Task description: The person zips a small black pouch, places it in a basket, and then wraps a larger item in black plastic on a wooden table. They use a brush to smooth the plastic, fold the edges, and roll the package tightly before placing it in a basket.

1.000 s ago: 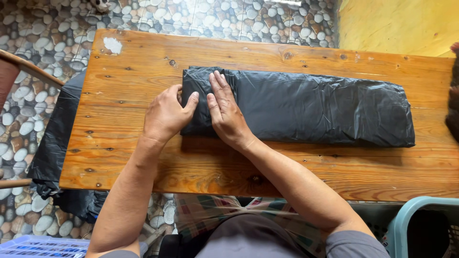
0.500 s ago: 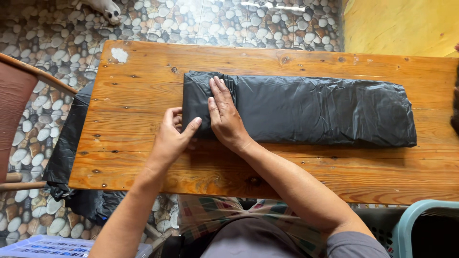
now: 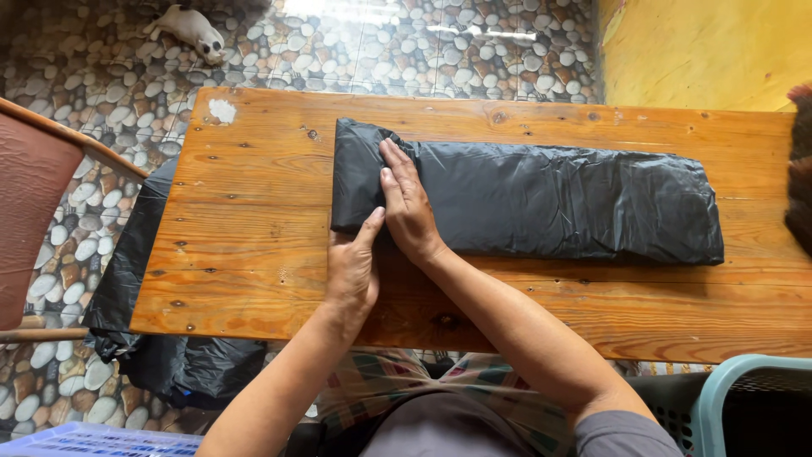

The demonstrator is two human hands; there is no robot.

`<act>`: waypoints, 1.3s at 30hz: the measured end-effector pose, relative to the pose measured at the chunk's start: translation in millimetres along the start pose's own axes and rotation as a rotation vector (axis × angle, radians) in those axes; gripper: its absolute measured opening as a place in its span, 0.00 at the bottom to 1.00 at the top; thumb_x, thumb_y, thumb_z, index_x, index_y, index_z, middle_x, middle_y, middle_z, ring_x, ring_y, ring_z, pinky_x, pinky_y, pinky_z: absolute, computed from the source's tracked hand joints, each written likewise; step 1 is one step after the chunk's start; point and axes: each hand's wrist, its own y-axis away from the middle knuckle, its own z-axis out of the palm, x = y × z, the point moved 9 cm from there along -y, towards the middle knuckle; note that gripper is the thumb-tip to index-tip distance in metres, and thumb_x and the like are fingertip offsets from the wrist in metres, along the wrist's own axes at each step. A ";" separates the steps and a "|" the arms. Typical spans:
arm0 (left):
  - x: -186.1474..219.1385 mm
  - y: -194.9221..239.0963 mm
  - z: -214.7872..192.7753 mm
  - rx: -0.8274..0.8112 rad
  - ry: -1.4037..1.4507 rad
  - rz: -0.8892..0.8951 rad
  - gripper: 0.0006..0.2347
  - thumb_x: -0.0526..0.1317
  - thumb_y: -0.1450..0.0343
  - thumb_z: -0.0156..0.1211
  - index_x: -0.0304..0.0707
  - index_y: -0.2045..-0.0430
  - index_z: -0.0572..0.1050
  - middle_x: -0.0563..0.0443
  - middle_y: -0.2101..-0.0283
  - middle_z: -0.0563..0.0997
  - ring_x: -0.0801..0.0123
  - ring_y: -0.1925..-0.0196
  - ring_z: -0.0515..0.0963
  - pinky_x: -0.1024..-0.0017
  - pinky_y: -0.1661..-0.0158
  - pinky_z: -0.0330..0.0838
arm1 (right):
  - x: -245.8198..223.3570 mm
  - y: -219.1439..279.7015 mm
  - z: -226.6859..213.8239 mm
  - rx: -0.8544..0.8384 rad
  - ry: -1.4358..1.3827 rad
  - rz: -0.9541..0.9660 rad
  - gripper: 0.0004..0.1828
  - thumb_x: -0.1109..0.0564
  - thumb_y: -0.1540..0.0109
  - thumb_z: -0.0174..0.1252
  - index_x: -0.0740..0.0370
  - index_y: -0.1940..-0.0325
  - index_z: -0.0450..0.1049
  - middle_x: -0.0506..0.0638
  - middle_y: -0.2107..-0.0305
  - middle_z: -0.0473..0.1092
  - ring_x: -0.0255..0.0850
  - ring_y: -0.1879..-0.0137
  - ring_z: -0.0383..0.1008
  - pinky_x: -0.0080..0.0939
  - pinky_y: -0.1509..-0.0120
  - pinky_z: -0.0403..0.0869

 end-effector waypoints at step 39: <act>44.1 37.9 60.3 -0.327 -1.236 0.856 0.40 0.31 0.37 0.59 0.43 0.25 0.53 0.37 0.31 0.64 0.41 0.30 0.68 0.52 0.34 0.65 | 37.6 -29.5 -64.9 0.066 -0.139 0.446 0.26 0.42 0.27 0.46 0.59 0.32 0.69 0.59 0.55 0.75 0.49 0.53 0.79 0.50 0.56 0.84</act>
